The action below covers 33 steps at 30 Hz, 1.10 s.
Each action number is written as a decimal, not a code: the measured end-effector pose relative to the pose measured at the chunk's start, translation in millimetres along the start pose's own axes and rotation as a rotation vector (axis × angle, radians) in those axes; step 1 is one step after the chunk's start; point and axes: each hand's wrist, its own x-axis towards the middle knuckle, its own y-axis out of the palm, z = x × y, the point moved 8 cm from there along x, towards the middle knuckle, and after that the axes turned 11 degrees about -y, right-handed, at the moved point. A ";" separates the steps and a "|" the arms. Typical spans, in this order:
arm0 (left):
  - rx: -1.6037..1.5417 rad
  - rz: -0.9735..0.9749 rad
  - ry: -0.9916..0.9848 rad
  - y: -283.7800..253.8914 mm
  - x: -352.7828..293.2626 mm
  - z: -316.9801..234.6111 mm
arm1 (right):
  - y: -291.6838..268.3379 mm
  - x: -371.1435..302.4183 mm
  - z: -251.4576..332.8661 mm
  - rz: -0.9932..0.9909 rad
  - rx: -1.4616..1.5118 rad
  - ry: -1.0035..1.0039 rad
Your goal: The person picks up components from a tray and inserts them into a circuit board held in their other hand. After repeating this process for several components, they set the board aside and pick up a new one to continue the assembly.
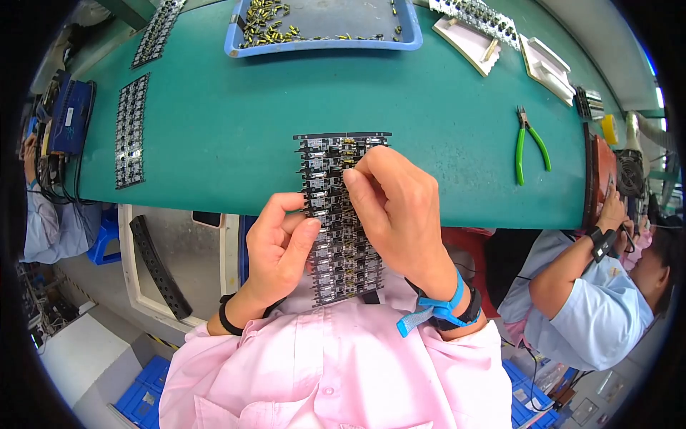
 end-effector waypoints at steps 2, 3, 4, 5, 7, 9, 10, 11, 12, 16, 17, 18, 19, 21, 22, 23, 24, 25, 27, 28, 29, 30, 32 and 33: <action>-0.002 -0.001 0.004 -0.2 -0.5 -0.6 | 0.9 -0.1 0.7 0.002 -0.012 -0.016; -0.002 -0.002 0.003 -0.5 -0.8 -0.4 | 1.3 -0.1 1.3 0.003 -0.018 -0.024; 0.009 -0.002 0.003 -0.6 -1.1 -0.3 | 1.5 -0.3 1.9 0.004 -0.018 -0.023; 0.020 -0.002 0.003 -0.7 -1.4 -0.3 | 1.9 -0.1 3.8 0.007 -0.029 -0.035; 0.031 -0.002 0.003 -0.9 -2.0 -0.2 | 3.1 0.2 7.5 0.015 -0.052 -0.059; 0.040 -0.005 0.008 -1.4 -2.3 0.0 | 4.8 0.8 8.5 0.020 -0.069 -0.066; 0.045 -0.006 0.011 -1.7 -2.3 0.1 | 5.8 1.4 9.0 0.025 -0.086 -0.074; 0.045 -0.006 0.011 -1.7 -2.3 -0.5 | 6.4 1.9 9.3 0.030 -0.104 -0.082; 0.029 -0.004 0.013 -1.7 -2.2 -2.4 | 5.8 1.9 8.4 0.031 -0.103 -0.081; -0.002 0.002 0.017 -2.8 -1.9 -6.3 | 6.5 2.0 -2.3 0.086 0.035 0.000; -0.002 0.005 0.016 -3.5 -2.0 -6.5 | -1.2 5.5 1.1 0.012 -0.093 -0.062; -0.002 0.008 0.015 -3.7 -2.1 -6.7 | -8.3 8.0 5.8 -0.063 -0.221 -0.124; -0.002 0.009 0.015 -3.4 -1.9 -7.6 | -15.3 8.4 11.8 -0.139 -0.350 -0.185; -0.022 0.008 0.036 -3.3 -2.3 -12.5 | -12.4 7.2 -1.5 -0.044 -0.194 -0.015; -0.032 0.006 0.046 -3.3 -2.5 -14.3 | -5.3 3.0 -13.8 0.052 -0.037 0.154; -0.032 0.007 0.046 -3.2 -2.4 -14.8 | 4.7 -3.8 -24.3 0.147 0.122 0.321; -0.044 0.014 0.038 -2.5 -2.3 -14.4 | 5.7 -4.1 -25.0 0.146 0.122 0.322; -0.056 0.021 0.030 -1.8 -2.2 -14.0 | 9.3 -4.5 -25.7 0.096 0.288 0.330; -0.067 0.029 0.022 -1.1 -1.9 -13.4 | 15.9 -4.7 -26.0 -0.007 0.620 0.342; -0.074 0.034 0.030 -1.2 -1.5 -13.5 | 16.8 -4.6 -25.8 -0.009 0.619 0.342; -0.080 0.038 0.038 -1.6 -1.0 -13.1 | 17.4 -4.2 -25.2 -0.025 0.642 0.332; -0.087 0.042 0.046 -1.8 -0.9 -13.2 | 17.9 -3.7 -24.6 -0.041 0.665 0.322; -0.096 0.043 0.022 -1.9 -0.7 -12.7 | 19.6 -2.7 -23.9 -0.057 0.688 0.309; -0.106 0.042 -0.003 -2.1 -0.3 -11.8 | 20.3 -1.6 -23.4 -0.069 0.703 0.299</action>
